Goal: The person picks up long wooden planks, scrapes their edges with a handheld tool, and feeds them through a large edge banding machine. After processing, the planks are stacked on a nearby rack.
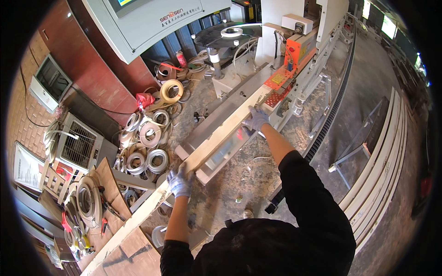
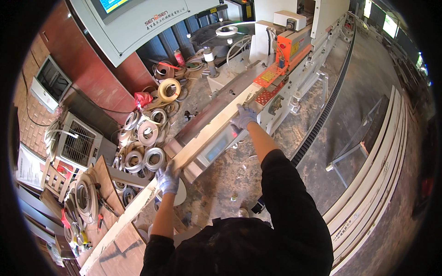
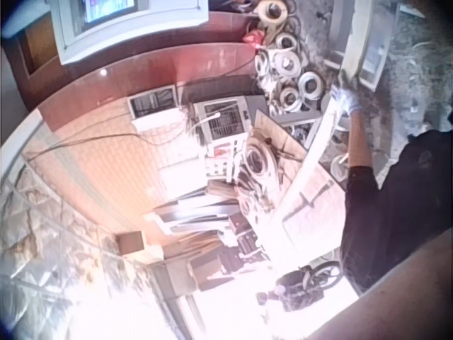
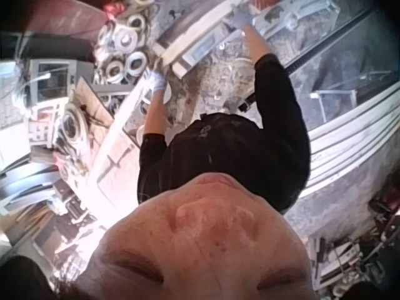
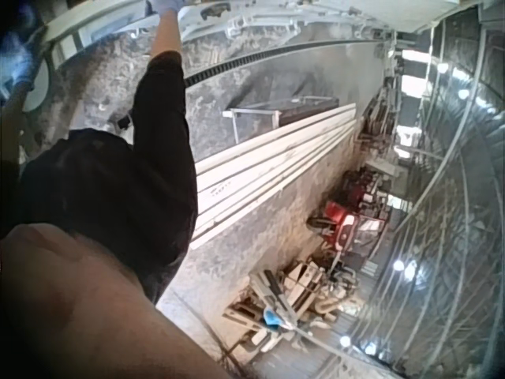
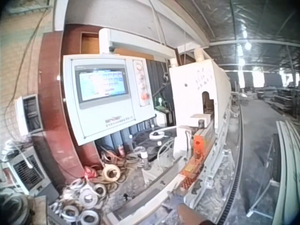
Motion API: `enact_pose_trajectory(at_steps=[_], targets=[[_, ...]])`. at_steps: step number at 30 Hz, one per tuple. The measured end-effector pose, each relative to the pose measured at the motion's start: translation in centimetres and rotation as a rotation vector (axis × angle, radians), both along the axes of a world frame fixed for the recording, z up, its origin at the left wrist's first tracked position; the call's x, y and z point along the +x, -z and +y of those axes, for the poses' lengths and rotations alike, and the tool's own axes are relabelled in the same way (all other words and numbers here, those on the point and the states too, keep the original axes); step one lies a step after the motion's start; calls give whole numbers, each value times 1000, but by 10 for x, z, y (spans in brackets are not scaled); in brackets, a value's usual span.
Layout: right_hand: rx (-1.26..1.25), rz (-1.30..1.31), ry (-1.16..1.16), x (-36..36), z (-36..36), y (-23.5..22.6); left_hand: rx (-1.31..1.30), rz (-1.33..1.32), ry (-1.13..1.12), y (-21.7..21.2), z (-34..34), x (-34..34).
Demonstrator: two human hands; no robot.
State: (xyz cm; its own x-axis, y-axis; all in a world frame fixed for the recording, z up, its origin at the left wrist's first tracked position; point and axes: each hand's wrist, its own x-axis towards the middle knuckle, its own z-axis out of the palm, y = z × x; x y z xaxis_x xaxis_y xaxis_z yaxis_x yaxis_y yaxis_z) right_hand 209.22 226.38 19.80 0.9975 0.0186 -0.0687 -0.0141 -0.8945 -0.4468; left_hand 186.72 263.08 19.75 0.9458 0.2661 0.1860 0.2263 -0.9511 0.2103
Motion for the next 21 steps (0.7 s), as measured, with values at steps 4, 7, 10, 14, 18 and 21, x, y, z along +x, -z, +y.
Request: enact_pose_trajectory(at_steps=[4,7,10,14,18,21], targets=[[105,-17,-129,-36,24,11,-36,-20,124,3,-21,14],[-30,-54,-272,-98,56,28,96,27,146,9,-26,2],[-51,-120,-373,-152,73,31,65,33,164,14,-15,-20],[24,-35,-398,-179,97,9,118,10,146,14,7,-42],[4,79,-436,-182,127,-13,122,61,93,8,17,-54],[8,90,-366,-182,147,-18,73,50,99,2,16,-55]])
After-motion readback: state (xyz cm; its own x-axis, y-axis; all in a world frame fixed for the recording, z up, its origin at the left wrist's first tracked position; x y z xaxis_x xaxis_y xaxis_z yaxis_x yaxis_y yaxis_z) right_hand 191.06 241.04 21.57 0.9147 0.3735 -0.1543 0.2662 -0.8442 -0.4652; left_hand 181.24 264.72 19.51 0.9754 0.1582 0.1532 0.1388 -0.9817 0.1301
